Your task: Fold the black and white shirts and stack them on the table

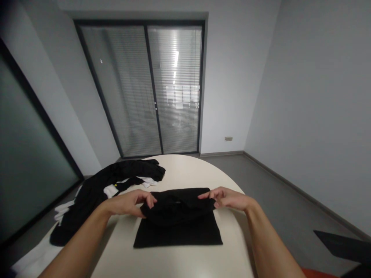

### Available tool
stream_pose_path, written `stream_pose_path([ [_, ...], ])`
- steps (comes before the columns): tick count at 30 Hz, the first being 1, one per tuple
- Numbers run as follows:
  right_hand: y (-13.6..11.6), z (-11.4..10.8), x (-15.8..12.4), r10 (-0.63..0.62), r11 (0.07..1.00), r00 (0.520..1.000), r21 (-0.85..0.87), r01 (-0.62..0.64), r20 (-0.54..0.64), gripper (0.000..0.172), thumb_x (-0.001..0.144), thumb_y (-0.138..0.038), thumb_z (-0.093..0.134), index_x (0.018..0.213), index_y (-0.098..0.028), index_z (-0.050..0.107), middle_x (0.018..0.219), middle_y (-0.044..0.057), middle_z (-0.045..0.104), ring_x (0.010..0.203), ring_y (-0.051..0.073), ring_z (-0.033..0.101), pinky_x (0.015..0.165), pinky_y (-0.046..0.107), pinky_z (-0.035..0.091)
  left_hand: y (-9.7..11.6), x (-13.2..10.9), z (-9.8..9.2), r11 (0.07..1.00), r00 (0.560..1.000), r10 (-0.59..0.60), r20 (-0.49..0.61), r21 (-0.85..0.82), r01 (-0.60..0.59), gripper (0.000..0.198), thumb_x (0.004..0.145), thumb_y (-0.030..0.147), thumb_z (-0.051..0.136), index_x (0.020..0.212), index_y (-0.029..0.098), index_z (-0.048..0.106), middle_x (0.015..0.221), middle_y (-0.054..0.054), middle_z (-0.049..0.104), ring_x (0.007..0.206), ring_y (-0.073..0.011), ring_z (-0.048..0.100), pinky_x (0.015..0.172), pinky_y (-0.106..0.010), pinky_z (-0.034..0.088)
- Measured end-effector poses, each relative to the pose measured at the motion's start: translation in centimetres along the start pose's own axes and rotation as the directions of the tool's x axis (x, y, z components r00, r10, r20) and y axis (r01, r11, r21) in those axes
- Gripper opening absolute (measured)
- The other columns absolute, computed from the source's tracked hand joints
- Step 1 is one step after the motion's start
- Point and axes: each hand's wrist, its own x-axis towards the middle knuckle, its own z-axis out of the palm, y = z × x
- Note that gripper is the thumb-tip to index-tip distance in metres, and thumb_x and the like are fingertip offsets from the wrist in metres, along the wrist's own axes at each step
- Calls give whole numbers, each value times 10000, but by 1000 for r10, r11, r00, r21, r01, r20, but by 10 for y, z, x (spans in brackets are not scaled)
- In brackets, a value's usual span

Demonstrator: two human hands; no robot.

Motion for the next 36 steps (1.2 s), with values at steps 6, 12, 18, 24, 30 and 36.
stream_pose_path([
  [6, -5, 3, -4, 109, 988, 987, -119, -95, 121, 272, 633, -388, 860, 773, -189, 738, 1276, 148, 679, 1376, 328, 463, 1034, 432, 436, -6, -14, 22, 965, 999, -50, -23, 255, 54, 259, 617, 179, 800, 855, 242, 722, 1009, -15, 714, 1147, -251, 607, 1005, -334, 425],
  [12, -5, 3, -7, 161, 967, 979, -220, -131, 122, 325, 679, -444, 828, 881, -191, 792, 1234, 123, 705, 1268, 312, 574, 1034, 407, 449, -16, -24, 34, 942, 997, -11, -76, 333, 36, 340, 587, 292, 884, 877, 237, 716, 1094, -53, 688, 1219, -282, 548, 1042, -357, 395],
  [18, 3, 6, 0, 28, 978, 986, -199, -60, -162, 378, 794, -550, 721, 828, -174, 716, 812, 55, 727, 737, 168, 640, 700, 275, 494, -12, -29, 40, 913, 978, 75, -192, 408, 10, 224, 772, 391, 758, 937, 245, 715, 1041, -45, 687, 1064, -249, 609, 982, -346, 431],
  [24, 14, 4, 14, 8, 993, 936, -111, -50, -352, 407, 809, -542, 697, 1022, -195, 685, 771, 7, 633, 644, 113, 543, 599, 231, 461, -36, -15, 43, 941, 856, 250, -452, 322, -104, 189, 880, 241, 568, 1021, 254, 693, 1183, -65, 668, 1152, -235, 588, 1049, -369, 411],
  [30, 26, -11, 10, -27, 990, 931, -140, -26, -365, 555, 704, -302, 733, 1247, -224, 645, 991, 30, 681, 772, 141, 607, 676, 264, 494, -83, 1, 36, 988, 739, 150, -656, 136, -80, 412, 872, 307, 594, 1272, 228, 655, 1339, -98, 632, 1258, -268, 558, 1119, -448, 363],
  [36, 35, -15, 11, 36, 992, 961, -105, -67, -274, 693, 693, -237, 698, 1364, -155, 545, 812, 0, 699, 718, 147, 616, 724, 287, 472, -95, 8, 35, 993, 739, 117, -664, 95, -72, 448, 796, 384, 706, 1208, 210, 695, 1294, -110, 664, 1251, -278, 570, 1137, -438, 340],
])
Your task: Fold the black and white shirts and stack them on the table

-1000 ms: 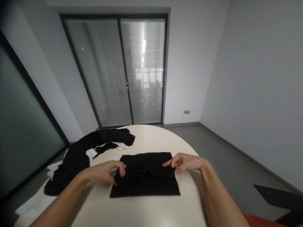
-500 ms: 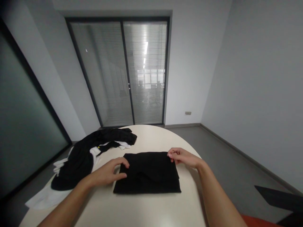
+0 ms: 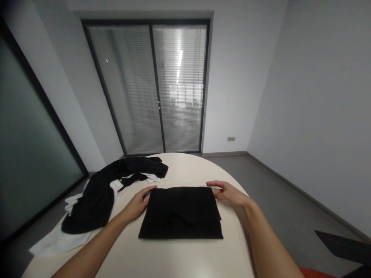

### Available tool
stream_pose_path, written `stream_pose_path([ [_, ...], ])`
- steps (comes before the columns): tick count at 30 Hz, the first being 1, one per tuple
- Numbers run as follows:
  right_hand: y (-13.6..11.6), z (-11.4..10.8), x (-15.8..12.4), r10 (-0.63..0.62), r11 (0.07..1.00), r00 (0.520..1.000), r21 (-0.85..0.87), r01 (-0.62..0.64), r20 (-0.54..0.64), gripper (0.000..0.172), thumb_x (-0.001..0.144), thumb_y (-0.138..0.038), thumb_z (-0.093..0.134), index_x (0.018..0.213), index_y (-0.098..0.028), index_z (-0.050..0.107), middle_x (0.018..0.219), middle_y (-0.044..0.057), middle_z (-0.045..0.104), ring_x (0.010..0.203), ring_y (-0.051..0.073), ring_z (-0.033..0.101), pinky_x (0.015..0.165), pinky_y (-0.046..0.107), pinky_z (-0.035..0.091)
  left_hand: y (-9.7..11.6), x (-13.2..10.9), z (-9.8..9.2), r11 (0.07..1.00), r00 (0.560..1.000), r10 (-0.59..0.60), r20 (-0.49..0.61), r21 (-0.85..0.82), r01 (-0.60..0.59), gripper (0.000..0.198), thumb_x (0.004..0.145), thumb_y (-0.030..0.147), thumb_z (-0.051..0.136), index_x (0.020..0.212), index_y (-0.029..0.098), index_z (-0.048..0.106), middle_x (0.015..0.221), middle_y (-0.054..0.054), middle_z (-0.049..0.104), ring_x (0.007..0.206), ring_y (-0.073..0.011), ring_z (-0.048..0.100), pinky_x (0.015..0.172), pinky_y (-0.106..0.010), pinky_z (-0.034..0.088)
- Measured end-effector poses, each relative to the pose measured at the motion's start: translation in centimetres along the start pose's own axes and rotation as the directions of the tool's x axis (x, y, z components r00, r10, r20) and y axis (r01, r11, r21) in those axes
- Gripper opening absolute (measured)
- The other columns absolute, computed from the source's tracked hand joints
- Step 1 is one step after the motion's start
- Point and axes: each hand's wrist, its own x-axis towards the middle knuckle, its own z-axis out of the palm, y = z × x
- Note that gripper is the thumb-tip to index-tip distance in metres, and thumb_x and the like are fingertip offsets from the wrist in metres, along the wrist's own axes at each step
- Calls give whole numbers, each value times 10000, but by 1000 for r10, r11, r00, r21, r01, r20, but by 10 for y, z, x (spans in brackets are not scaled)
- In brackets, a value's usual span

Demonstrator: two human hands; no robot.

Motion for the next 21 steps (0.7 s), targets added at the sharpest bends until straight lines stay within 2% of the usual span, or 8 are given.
stream_pose_path([
  [4, 2, 6, 8, -24, 991, 995, -136, 10, -96, 587, 721, -335, 735, 1272, -164, 626, 853, 29, 717, 716, 169, 614, 698, 307, 484, 1, 3, 2, 1000, 1000, -9, -6, -25, 9, 326, 837, 337, 627, 1116, 189, 708, 1148, -94, 715, 1105, -261, 639, 1019, -384, 445],
  [9, -9, 16, 12, -155, 967, 986, -215, 139, -59, 467, 801, -482, 676, 1141, -163, 704, 1026, 81, 730, 963, 249, 647, 870, 369, 502, -5, 7, 3, 1000, 1000, -8, -10, -23, 8, 356, 919, 368, 524, 1181, 160, 646, 1022, -66, 720, 871, -211, 661, 801, -305, 499],
  [11, -10, 18, 13, -183, 961, 981, -219, 167, -56, 477, 814, -492, 665, 1152, -156, 697, 1064, 90, 725, 986, 251, 647, 894, 372, 497, -8, 8, 4, 999, 999, 16, -33, -31, -17, 357, 936, 363, 503, 1204, 164, 630, 1044, -66, 713, 886, -207, 656, 827, -309, 493],
  [14, -5, 18, 16, -152, 967, 988, -210, 141, -40, 541, 763, -451, 724, 1218, -164, 663, 1077, 86, 722, 957, 240, 656, 890, 375, 505, -15, 8, 4, 998, 999, 32, -23, -50, -33, 355, 929, 339, 516, 1224, 170, 618, 1086, -77, 701, 956, -215, 647, 885, -328, 482],
  [21, 9, 18, 24, -129, 972, 990, -208, 114, -61, 544, 708, -356, 748, 1209, -164, 661, 1036, 80, 726, 910, 225, 665, 871, 377, 518, -20, 6, 1, 1000, 1000, -17, 23, -8, 18, 538, 740, 241, 727, 1263, 179, 620, 1181, -92, 679, 1040, -235, 627, 957, -354, 457],
])
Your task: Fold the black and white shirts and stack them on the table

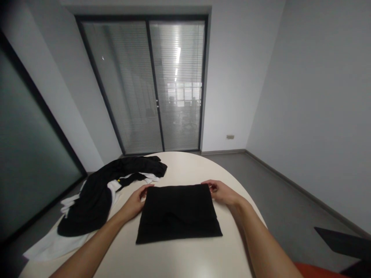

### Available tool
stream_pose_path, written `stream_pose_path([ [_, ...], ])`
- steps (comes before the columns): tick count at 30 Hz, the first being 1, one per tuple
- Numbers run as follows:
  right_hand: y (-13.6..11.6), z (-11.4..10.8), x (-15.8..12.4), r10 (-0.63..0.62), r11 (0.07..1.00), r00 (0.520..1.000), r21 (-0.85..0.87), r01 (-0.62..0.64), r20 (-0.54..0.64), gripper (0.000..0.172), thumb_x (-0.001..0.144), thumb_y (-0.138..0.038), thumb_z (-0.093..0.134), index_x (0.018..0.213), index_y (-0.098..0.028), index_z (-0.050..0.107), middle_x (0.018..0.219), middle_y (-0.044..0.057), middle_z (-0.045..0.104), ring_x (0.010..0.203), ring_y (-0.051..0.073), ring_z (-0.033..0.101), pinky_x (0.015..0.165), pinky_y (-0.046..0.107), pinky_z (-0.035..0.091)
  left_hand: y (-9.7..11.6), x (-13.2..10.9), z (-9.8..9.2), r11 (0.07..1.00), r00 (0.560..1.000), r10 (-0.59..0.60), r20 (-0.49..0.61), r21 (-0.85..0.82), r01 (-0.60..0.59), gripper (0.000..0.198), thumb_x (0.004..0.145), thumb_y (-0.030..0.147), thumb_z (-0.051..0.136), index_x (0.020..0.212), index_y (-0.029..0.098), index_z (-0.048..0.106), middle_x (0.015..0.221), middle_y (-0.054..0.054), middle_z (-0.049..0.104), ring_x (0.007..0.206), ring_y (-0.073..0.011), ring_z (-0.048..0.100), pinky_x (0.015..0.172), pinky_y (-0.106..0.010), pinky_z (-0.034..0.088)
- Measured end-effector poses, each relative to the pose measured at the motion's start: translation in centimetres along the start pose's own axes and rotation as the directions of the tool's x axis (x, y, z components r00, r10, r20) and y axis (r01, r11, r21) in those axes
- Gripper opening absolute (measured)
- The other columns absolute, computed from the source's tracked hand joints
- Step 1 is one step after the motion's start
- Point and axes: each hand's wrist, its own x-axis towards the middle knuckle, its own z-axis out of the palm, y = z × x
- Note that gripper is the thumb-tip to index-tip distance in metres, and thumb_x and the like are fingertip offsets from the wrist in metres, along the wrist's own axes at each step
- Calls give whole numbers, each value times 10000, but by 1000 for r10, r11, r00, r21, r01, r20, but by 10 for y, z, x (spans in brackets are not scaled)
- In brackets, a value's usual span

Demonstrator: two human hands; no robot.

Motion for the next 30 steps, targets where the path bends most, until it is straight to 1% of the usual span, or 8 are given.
stream_pose_path([
  [3, 1, 0, 0, -1, 1000, 1000, 26, 0, 14, 540, 684, -344, 770, 1184, -169, 667, 1013, 76, 726, 932, 236, 669, 878, 380, 517, 0, 1, 0, 999, 1000, -13, 4, -52, 13, 506, 738, 231, 725, 1232, 169, 637, 1149, -96, 692, 1037, -240, 638, 951, -356, 467],
  [9, 0, 3, 1, -47, 998, 999, 48, 47, 5, 431, 732, -328, 743, 1123, -170, 654, 1030, 60, 710, 907, 204, 655, 857, 352, 503, -2, 3, 0, 985, 999, -41, 3, -166, 41, 455, 781, 275, 720, 1211, 148, 646, 1074, -106, 717, 973, -233, 673, 887, -334, 502],
  [12, -4, 5, 1, -73, 997, 997, 32, 73, -14, 362, 760, -349, 728, 1067, -172, 653, 969, 49, 704, 894, 205, 644, 843, 352, 497, 0, 3, -1, 974, 999, -34, 23, -221, 38, 444, 779, 295, 742, 1189, 148, 656, 1096, -113, 716, 989, -235, 679, 919, -341, 503],
  [14, -5, 4, 1, -89, 995, 995, 49, 91, -41, 367, 760, -384, 740, 1049, -177, 648, 964, 52, 701, 909, 215, 644, 858, 365, 495, 1, 3, -2, 963, 999, -34, 23, -267, 38, 407, 782, 308, 743, 1152, 152, 672, 1102, -111, 717, 996, -238, 682, 935, -351, 505],
  [17, -5, 2, 2, -108, 985, 992, 126, 116, -68, 395, 736, -412, 782, 1027, -186, 639, 1026, 66, 695, 939, 220, 646, 887, 371, 488, 2, 6, -4, 953, 998, -39, -44, -301, 24, 354, 780, 342, 742, 1077, 156, 699, 1069, -107, 726, 987, -250, 688, 924, -364, 516],
  [21, -8, 1, 2, -120, 982, 989, 139, 132, -90, 334, 785, -440, 750, 981, -191, 643, 1000, 57, 682, 881, 197, 640, 832, 345, 496, 1, 8, -4, 953, 993, -39, -114, -304, 2, 344, 766, 351, 748, 1050, 162, 706, 1066, -105, 729, 1026, -259, 679, 951, -369, 506],
  [26, -15, 5, 2, -149, 982, 986, 107, 157, -79, 344, 777, -434, 756, 1003, -196, 651, 969, 51, 690, 896, 210, 637, 826, 347, 495, 8, 5, 0, 935, 996, -84, -30, -349, 68, 469, 701, 301, 802, 1136, 166, 688, 1115, -118, 721, 1059, -261, 668, 943, -365, 508],
  [30, -10, 3, 4, -137, 984, 987, 106, 146, -85, 345, 801, -441, 728, 1030, -190, 673, 999, 70, 709, 947, 230, 647, 858, 358, 487, 12, 5, -2, 911, 987, -159, 9, -385, 151, 457, 619, 247, 836, 1045, 135, 715, 1014, -127, 749, 988, -275, 696, 907, -371, 520],
])
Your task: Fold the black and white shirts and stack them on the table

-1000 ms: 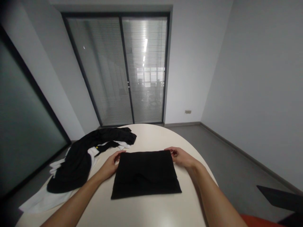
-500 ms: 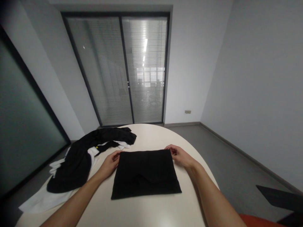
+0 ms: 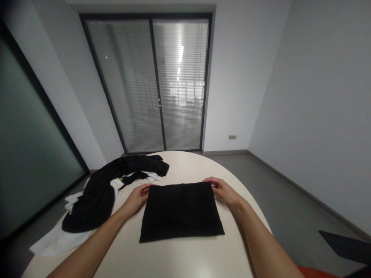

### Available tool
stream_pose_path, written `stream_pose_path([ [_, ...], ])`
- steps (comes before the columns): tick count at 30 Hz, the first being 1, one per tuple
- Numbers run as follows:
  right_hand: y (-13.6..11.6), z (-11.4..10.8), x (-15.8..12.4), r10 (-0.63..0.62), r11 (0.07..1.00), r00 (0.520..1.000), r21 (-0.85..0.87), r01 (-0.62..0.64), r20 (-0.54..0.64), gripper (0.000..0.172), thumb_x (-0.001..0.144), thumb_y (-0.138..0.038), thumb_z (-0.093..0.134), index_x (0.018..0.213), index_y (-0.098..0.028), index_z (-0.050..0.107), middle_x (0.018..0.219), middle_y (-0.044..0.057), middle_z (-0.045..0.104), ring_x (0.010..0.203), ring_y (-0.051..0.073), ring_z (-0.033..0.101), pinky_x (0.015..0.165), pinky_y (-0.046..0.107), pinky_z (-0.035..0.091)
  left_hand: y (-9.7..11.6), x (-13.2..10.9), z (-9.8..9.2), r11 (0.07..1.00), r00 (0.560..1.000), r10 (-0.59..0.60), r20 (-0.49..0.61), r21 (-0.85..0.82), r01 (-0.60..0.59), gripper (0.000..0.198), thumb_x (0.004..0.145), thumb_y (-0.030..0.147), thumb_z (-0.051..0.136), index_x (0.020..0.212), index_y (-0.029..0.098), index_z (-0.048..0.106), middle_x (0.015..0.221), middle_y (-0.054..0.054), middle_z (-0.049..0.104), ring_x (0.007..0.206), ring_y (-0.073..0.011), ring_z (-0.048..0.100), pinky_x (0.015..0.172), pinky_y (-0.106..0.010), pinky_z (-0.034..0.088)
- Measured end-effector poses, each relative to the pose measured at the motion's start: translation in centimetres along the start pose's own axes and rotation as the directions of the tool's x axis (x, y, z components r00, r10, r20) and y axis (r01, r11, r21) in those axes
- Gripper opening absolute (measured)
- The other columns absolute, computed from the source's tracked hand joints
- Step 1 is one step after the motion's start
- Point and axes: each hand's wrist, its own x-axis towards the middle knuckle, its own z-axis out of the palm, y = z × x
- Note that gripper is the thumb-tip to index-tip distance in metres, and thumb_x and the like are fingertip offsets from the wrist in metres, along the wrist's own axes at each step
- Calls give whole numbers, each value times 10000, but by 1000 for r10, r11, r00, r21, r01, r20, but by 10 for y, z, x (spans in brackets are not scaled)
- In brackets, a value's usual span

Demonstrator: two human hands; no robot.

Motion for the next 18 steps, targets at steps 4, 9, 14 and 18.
stream_pose_path([
  [4, 14, -3, 4, 63, 997, 996, 58, -59, -64, 417, 758, -494, 746, 1027, -180, 692, 896, 66, 717, 826, 221, 653, 767, 353, 501, -1, 4, -3, 1000, 999, -7, -32, -31, 6, 408, 682, 315, 793, 1036, 129, 713, 987, -131, 754, 909, -271, 716, 823, -370, 544],
  [9, 28, 4, 12, 83, 993, 987, 94, -70, -135, 457, 736, -499, 738, 1057, -175, 713, 973, 97, 733, 908, 263, 669, 828, 401, 519, -8, 11, -4, 998, 994, 57, -92, -34, -60, 456, 693, 393, 798, 1060, 133, 718, 1040, -142, 745, 966, -279, 702, 878, -390, 530],
  [14, 6, 13, 14, -146, 949, 965, -305, 75, -219, 291, 791, -289, 626, 1053, -223, 735, 1172, 103, 689, 1101, 283, 623, 981, 451, 470, -13, 13, -6, 994, 987, 105, -120, -2, -106, 449, 697, 368, 790, 1075, 138, 714, 1071, -132, 738, 1016, -281, 686, 955, -417, 497],
  [18, -52, 34, 3, -360, 767, 925, -604, 218, -124, 379, 838, -111, 441, 1061, -249, 715, 1108, 71, 696, 1077, 236, 616, 1008, 437, 445, -15, 11, -8, 992, 986, 121, -113, 35, -117, 409, 711, 348, 762, 1064, 147, 713, 1067, -116, 738, 1026, -274, 684, 973, -421, 494],
])
